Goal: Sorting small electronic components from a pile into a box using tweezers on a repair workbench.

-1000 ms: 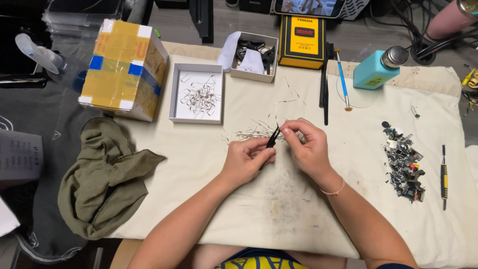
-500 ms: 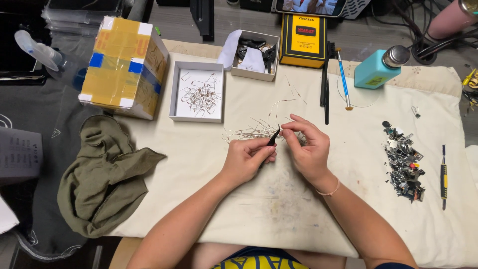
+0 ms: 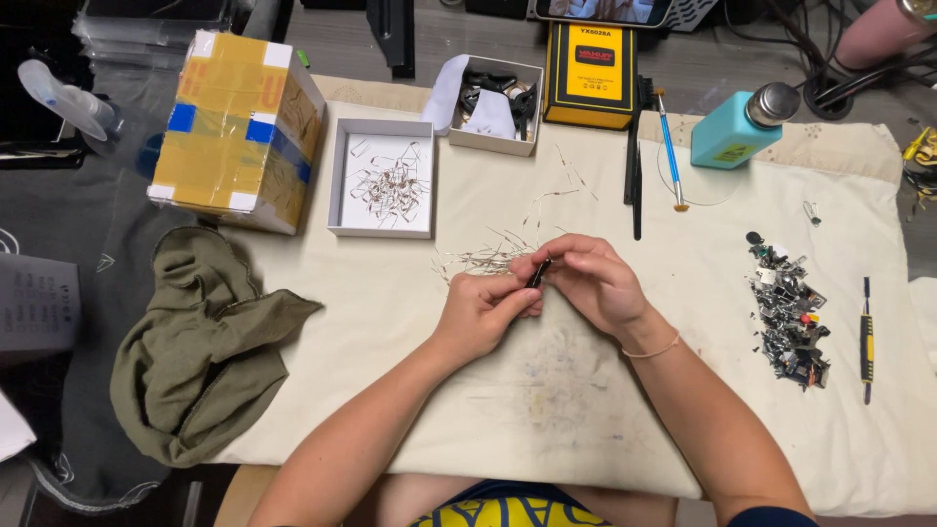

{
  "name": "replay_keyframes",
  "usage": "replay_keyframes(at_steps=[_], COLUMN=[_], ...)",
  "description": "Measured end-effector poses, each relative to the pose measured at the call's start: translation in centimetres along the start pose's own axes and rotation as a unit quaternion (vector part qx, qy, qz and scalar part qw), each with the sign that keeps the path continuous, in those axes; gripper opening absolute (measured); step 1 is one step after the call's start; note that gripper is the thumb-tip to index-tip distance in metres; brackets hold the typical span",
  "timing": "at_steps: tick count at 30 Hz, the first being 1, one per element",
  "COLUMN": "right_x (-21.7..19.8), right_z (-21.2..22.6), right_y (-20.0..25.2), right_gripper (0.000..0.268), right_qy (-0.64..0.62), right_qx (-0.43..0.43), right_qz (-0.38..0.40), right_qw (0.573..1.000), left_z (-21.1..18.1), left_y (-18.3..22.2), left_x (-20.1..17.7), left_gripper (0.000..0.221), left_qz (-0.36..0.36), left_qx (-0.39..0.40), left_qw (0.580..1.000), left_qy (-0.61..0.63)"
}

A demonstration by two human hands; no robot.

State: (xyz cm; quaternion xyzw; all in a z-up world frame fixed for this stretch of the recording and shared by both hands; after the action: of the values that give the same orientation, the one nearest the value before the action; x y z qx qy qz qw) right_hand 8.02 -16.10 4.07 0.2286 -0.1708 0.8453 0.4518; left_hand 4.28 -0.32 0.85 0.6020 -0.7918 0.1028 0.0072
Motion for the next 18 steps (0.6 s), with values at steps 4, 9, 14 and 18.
replay_keyframes(at_steps=[4, 9, 14, 18], right_x=[0.2, -1.2, -0.8, -2.0], right_z=[0.0, -1.6, -1.6, -3.1], right_y=[-0.1, -0.3, -0.1, 0.1], right_gripper=[0.03, 0.031, 0.035, 0.035], right_qy=[-0.048, -0.069, -0.116, -0.153], right_qx=[0.025, 0.029, 0.047, 0.052], right_qz=[0.049, 0.095, 0.099, 0.096], right_qw=[0.997, 0.993, 0.987, 0.982], left_z=[0.0, -0.2, -0.9, -0.4], left_y=[0.3, 0.2, 0.1, 0.1], left_x=[0.5, 0.9, 0.9, 0.6], left_gripper=[0.02, 0.022, 0.021, 0.02], left_qz=[0.0, 0.022, 0.018, 0.015], left_qx=[0.008, 0.023, 0.034, 0.037], left_qw=[1.0, 0.999, 0.999, 0.999], left_qy=[0.011, 0.0, -0.003, -0.008])
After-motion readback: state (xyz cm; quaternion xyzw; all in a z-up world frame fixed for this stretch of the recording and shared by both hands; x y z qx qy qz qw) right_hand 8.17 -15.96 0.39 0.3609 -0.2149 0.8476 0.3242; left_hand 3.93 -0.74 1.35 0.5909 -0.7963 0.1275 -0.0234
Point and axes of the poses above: each hand's wrist, its own y-axis away from the middle knuckle, its own x-axis out of the palm, z = x × y, the point moved 4 cm from there along -y, towards the middle knuckle, and after that the axes turned 3 degrees about z, right-handed, at the moved point
